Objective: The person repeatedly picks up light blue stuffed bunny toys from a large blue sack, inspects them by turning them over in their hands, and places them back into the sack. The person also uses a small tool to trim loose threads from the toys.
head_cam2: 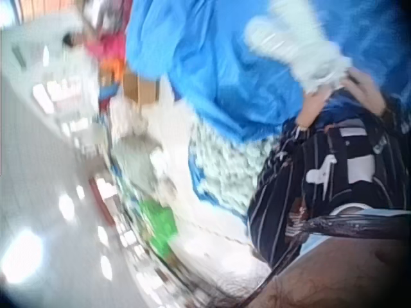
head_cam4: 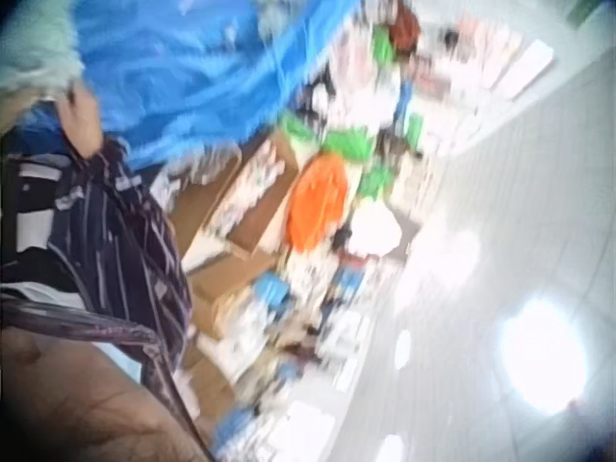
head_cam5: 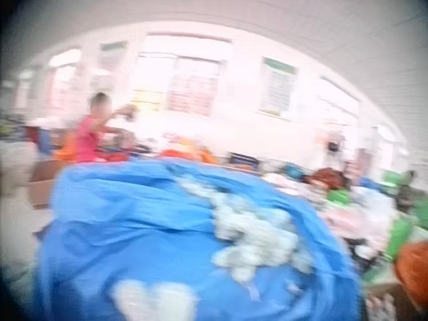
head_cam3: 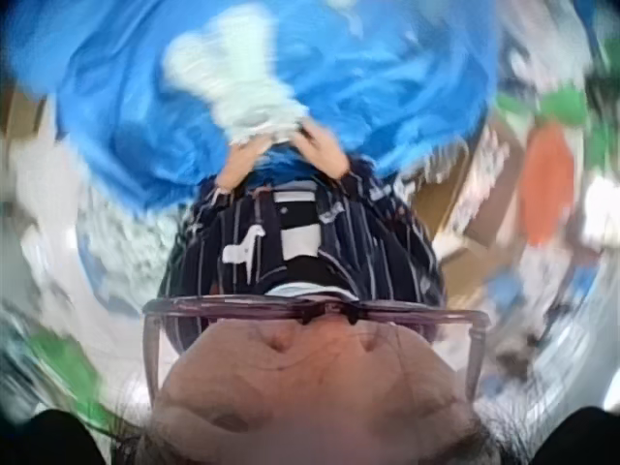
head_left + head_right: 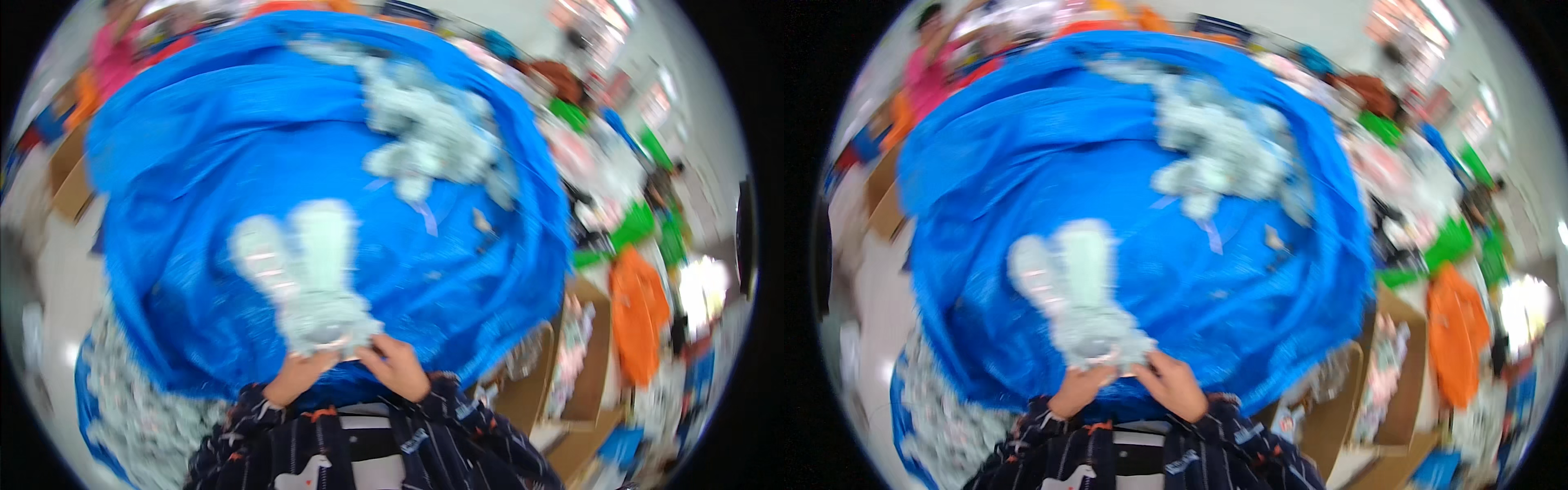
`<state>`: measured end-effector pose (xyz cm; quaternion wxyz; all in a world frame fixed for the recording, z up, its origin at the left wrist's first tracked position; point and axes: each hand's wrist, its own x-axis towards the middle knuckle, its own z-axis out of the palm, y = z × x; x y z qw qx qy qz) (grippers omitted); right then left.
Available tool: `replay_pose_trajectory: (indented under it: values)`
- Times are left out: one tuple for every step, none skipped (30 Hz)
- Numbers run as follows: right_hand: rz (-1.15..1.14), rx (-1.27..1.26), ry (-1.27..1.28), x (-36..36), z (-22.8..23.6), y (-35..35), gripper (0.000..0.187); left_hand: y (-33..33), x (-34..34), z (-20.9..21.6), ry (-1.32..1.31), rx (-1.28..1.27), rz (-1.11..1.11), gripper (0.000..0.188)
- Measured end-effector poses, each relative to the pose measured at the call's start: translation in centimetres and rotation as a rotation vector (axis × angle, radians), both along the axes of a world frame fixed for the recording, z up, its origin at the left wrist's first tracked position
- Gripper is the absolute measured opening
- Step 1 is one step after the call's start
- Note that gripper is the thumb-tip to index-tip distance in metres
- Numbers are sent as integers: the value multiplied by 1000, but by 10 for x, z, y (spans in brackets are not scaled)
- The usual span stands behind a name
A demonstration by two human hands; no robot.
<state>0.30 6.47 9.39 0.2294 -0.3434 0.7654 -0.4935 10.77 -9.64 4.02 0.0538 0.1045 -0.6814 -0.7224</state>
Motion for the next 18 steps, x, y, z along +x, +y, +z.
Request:
replay_pose_trajectory:
  values:
    - [32, -74, 102, -3, 3, -1, 33, -2, 2, -1, 61, -261, -37, 24]
    - [28, -104, 126, 0, 11, -4, 33, -4, 8, -1, 113, -553, -19, 21]
    - [23, -136, 155, 2, 18, -5, 33, -5, 11, 0, 171, -820, 13, 18]
    - [43, -145, 329, 3, 15, -5, 36, 0, 11, -2, 70, -137, 184, 17]
    - [65, -145, 506, 2, 12, -4, 38, 4, 8, -2, -67, 544, 336, 16]
    - [32, -134, 608, 3, 12, -3, 35, 3, 3, 1, 0, 65, 241, 16]
    - [14, -135, 645, 4, 8, -1, 33, 2, 1, 9, 87, -406, 144, 16]
    - [1, -136, 683, 5, 2, 1, 31, 1, -1, 14, 191, -873, 49, 15]
    - [8, -141, 717, 6, -1, 0, 29, 1, -2, 16, 192, -862, 44, 15]
    - [5, -183, 722, 6, -2, -2, 22, 2, -2, 17, 191, -850, 43, 15]
    - [15, -159, 719, 5, -1, -4, 21, 2, -3, 18, 189, -838, 44, 15]
    - [29, -133, 716, 4, 1, -3, 20, 0, -1, 18, 150, -782, 18, 17]
    - [44, -107, 713, 2, 2, -2, 20, -1, 1, 16, 160, -790, 12, 18]
    - [53, -92, 700, 3, -1, -1, 18, -2, 3, 13, 169, -796, 5, 19]
    - [43, -134, 683, 5, -5, -1, 17, -3, 5, 10, 176, -805, 5, 20]
    - [33, -174, 666, 6, -9, -1, 16, -5, 7, 13, 167, -783, -40, 29]
    - [23, -215, 648, 6, -11, -1, 14, -6, 7, 12, 180, -814, -56, 30]
    - [0, -260, 615, 5, -7, 0, 13, -8, 10, 10, 190, -848, -73, 31]
